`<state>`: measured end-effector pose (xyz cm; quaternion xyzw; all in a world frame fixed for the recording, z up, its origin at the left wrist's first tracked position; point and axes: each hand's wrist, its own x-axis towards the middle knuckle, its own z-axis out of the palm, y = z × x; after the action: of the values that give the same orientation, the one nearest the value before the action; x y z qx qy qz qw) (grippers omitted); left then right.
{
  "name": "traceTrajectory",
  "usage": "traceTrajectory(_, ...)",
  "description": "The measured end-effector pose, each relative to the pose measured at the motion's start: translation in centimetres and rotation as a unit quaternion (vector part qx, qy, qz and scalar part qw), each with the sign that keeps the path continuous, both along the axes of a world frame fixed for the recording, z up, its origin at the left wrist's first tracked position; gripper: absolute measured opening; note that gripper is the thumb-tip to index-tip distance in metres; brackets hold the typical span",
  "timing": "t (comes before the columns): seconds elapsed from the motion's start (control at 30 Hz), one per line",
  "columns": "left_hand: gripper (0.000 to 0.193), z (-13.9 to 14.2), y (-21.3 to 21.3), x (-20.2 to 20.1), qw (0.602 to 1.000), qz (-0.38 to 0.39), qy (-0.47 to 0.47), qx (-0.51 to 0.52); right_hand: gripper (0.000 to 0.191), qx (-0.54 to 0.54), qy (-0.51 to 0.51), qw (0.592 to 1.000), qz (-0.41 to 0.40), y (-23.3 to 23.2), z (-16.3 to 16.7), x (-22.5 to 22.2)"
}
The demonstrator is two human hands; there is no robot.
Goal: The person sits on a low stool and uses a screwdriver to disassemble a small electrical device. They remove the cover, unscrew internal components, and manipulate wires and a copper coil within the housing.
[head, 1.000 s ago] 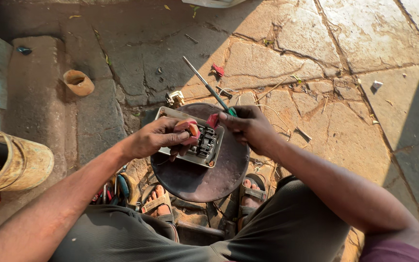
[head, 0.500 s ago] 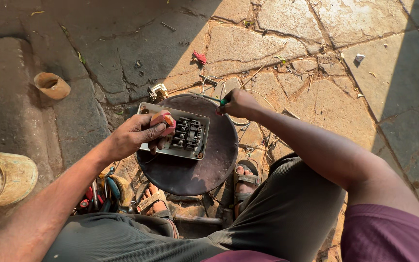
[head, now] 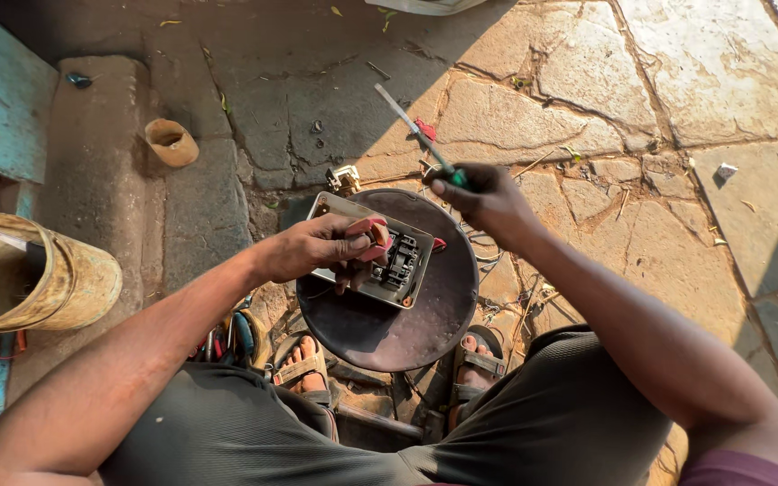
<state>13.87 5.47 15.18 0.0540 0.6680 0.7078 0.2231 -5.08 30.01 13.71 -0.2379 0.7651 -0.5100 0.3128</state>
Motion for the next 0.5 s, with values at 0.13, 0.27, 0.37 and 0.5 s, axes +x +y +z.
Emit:
traceTrajectory(0.13,0.046,0.3,0.9,-0.4,0.999,-0.029,-0.010,0.007,0.043,-0.062,-0.130,0.989,0.042,-0.9,0.8,4.5)
traceTrajectory(0.27,0.050,0.4,1.5,-0.8,0.999,-0.046,0.004,0.015,0.041,-0.173,-0.168,0.967,0.082,-1.3,1.6,6.4)
traceTrajectory(0.37,0.054,0.6,1.9,-0.8,0.997,-0.031,0.066,0.040,0.038,-0.142,-0.130,0.981,0.026,-1.3,2.1,6.5)
traceTrajectory(0.5,0.053,0.7,3.1,-0.7,0.995,0.088,0.038,0.029,0.038,-0.186,-0.098,0.978,0.006,-1.5,1.9,6.5)
